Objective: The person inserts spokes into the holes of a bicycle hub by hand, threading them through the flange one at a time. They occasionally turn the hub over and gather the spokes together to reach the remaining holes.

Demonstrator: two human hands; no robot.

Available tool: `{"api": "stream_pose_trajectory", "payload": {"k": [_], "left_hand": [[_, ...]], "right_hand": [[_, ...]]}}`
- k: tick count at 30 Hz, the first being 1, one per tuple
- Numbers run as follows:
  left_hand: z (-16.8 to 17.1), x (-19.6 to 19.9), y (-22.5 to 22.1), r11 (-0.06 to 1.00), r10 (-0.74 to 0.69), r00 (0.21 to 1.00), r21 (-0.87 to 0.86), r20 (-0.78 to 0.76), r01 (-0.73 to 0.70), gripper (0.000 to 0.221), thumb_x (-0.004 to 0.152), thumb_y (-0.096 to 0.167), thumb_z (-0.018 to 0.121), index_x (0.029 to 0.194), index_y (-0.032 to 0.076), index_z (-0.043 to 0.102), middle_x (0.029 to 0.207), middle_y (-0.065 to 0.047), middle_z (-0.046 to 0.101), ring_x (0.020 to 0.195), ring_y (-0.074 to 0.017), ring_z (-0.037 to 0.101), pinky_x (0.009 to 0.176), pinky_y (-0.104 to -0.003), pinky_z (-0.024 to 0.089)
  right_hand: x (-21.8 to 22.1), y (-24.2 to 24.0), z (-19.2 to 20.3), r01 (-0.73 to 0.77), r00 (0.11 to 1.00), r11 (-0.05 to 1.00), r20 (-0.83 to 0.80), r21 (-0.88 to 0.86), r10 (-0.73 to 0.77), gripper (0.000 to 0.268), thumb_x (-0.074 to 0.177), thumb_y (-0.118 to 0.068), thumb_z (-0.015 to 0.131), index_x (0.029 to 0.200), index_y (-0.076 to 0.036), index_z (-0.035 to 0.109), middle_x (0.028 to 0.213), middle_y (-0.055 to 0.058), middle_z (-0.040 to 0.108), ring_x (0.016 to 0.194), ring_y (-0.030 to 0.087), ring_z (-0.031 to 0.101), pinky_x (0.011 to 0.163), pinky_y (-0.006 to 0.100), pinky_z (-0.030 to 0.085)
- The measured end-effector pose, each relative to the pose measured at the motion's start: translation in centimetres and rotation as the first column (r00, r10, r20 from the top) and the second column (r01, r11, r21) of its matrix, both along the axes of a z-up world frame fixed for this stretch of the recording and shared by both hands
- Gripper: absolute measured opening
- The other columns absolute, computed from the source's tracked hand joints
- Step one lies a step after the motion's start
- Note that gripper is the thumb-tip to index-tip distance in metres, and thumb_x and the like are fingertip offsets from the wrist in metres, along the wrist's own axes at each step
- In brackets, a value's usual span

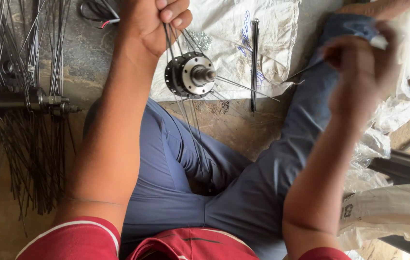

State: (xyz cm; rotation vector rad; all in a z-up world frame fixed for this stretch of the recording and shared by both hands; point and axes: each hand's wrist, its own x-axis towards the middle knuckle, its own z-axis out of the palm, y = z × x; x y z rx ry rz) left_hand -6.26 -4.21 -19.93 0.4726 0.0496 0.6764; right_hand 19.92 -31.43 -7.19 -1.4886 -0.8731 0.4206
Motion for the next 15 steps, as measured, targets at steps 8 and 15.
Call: {"api": "stream_pose_trajectory", "payload": {"k": [8, 15], "left_hand": [[0.8, 1.2, -0.6, 0.998, 0.061, 0.998, -0.033, 0.008, -0.061, 0.038, 0.109, 0.014, 0.051, 0.072, 0.014, 0.046, 0.063, 0.003, 0.040, 0.054, -0.0103, 0.039, 0.059, -0.031, 0.037], [0.7, 1.8, -0.8, 0.994, 0.110, 0.994, -0.030, 0.007, -0.110, 0.036, 0.107, 0.012, 0.053, 0.072, 0.015, 0.046, 0.062, 0.003, 0.041, 0.056, -0.0113, 0.041, 0.059, -0.032, 0.038]], "right_hand": [[-10.0, -3.9, 5.1, -0.126, 0.992, 0.945, 0.023, 0.301, 0.125, 0.032, 0.125, -0.013, 0.057, 0.145, 0.003, 0.039, 0.097, 0.027, 0.069, 0.082, 0.031, 0.073, 0.085, 0.051, 0.065], [-15.6, -2.1, 5.4, -0.207, 0.971, 0.936, 0.178, 0.286, 0.160, 0.028, 0.119, -0.017, 0.065, 0.124, -0.001, 0.042, 0.092, 0.026, 0.070, 0.083, 0.024, 0.076, 0.086, 0.047, 0.069]]}}
